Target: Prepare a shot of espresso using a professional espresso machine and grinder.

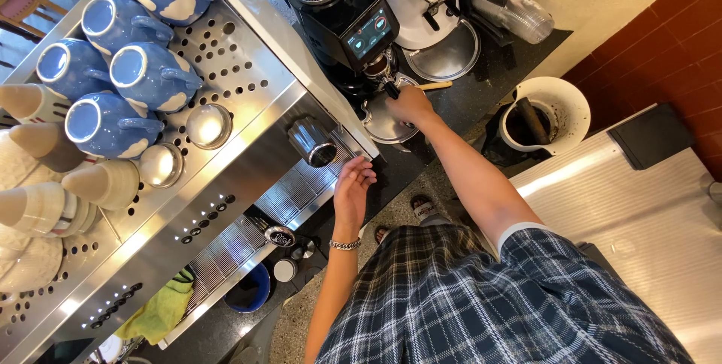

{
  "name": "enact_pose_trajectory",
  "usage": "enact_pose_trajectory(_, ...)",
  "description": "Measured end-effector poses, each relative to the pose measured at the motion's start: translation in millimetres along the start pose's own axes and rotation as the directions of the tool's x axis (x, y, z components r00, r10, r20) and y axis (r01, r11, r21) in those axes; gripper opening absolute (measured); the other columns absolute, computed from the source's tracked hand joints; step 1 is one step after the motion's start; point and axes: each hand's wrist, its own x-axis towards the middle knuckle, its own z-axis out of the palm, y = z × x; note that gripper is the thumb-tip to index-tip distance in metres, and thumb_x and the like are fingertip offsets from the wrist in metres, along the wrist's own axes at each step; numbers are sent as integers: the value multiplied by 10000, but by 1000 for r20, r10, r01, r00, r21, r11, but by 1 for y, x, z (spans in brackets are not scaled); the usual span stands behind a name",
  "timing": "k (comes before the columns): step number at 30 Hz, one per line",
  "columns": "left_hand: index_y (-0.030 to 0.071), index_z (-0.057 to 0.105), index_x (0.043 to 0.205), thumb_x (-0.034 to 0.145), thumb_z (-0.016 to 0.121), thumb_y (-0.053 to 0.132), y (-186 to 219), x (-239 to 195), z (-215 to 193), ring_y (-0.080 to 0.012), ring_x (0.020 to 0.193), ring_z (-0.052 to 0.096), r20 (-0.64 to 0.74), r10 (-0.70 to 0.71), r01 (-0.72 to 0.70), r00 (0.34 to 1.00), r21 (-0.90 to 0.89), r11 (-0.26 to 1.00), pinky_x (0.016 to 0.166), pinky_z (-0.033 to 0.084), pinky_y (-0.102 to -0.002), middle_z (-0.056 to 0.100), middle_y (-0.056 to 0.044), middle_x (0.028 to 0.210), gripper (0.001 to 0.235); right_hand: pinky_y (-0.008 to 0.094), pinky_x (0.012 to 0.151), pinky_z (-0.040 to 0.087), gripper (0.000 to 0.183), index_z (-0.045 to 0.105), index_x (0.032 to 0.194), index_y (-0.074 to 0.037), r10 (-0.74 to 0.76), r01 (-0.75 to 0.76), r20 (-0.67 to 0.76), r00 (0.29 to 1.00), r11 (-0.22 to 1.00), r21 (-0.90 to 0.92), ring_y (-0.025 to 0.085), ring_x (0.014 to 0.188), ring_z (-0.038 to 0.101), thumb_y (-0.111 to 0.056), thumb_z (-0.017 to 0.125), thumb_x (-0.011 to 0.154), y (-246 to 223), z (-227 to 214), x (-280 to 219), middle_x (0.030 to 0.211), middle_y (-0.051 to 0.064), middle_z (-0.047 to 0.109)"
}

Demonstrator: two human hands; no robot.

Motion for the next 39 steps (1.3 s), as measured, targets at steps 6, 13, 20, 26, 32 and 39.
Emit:
enact_pose_trajectory(6,14,611,1308,1004,595,263,-4,2,-1,-209,1036,629,3,-13,13,1000,-19,1000,933,507,-362,661,-101,1168,394,410,736,603,377,675,1059,25,-60,63,-31,998,992,109,292,667,760,-293,648,858,21,17,6,702,148,735)
enact_pose_trajectory(13,6,610,1315,1007,587,259,-9,5,-1,-208,1033,631,44,-17,18,999,-40,999,931,507,-358,666,-109,1177,399,411,711,614,457,738,933,42,42,-45,34,999,994,98,259,660,748,-401,627,951,51,60,44,733,127,749)
enact_pose_trajectory(20,5,600,1319,1011,593,253,-9,2,-1,-202,1038,627,41,-21,23,999,-44,999,938,504,-357,663,-102,1189,396,426,690,602,398,675,1058,-10,13,-13,13,1000,999,39,278,658,744,-380,629,918,42,48,39,720,121,741)
enact_pose_trajectory(26,4,602,1334,1014,591,255,-6,-2,-3,-205,1043,628,29,-14,14,999,-23,1000,934,503,-360,659,-96,1183,407,423,673,583,389,646,1137,-41,-51,51,-32,998,999,-7,265,646,726,-349,641,899,25,31,18,706,113,731)
enact_pose_trajectory(32,-1,605,1326,1018,587,262,0,1,-4,-206,1043,627,33,-3,3,999,-15,1000,934,504,-361,661,-100,1176,406,383,661,592,290,687,1052,-45,4,-8,46,999,996,89,235,605,735,-288,628,903,18,20,13,670,117,734)
enact_pose_trajectory(39,12,602,1318,996,582,262,1,2,-4,-206,1035,630,11,-20,20,1000,-23,1000,935,500,-359,670,-108,1174,408,348,600,578,236,714,948,-22,-47,56,-46,998,976,211,200,540,705,-220,704,820,13,16,3,616,104,710)
